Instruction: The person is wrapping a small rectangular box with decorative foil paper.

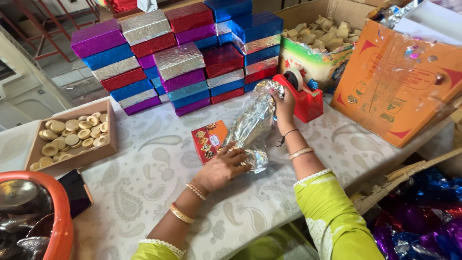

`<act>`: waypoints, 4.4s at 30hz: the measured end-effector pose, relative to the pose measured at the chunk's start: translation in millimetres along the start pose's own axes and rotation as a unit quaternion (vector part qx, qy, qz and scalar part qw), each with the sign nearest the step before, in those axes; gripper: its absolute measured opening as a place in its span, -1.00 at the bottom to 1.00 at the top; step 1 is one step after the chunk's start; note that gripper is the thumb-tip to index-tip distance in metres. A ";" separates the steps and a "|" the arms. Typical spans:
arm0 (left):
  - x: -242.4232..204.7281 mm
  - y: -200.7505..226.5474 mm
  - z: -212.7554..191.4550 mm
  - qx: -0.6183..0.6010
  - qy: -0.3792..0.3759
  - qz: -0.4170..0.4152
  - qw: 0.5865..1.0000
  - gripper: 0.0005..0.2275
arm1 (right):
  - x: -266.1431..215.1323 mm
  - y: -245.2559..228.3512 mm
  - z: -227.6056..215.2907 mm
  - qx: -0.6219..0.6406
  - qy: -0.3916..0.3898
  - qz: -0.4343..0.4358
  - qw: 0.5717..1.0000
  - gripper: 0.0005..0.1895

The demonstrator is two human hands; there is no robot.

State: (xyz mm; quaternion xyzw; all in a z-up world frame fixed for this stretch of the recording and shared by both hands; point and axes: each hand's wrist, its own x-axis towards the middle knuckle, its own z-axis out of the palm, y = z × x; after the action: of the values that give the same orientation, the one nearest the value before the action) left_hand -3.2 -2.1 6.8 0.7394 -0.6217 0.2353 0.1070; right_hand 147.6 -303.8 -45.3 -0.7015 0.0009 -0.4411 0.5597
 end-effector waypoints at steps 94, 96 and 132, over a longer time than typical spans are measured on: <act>-6.2 -17.5 49.4 -0.246 0.185 -0.357 0.882 -0.77 | 217.5 -173.6 -371.0 -0.735 -0.165 0.196 0.627 -0.52; -7.6 -18.2 50.5 -0.233 0.192 -0.344 0.889 -0.78 | 214.9 -177.0 -365.1 -0.766 -0.157 0.146 0.606 -0.59; -5.3 -15.7 45.0 -0.256 0.165 -0.367 0.879 -0.81 | 180.6 -205.3 -350.7 -0.723 -0.111 0.055 0.680 -0.33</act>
State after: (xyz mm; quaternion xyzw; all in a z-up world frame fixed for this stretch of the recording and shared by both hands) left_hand 21.1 -14.6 -32.6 0.8116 -0.3182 0.1303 0.4723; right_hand -60.6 -591.6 222.1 -0.9303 0.2964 -0.1905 -0.1022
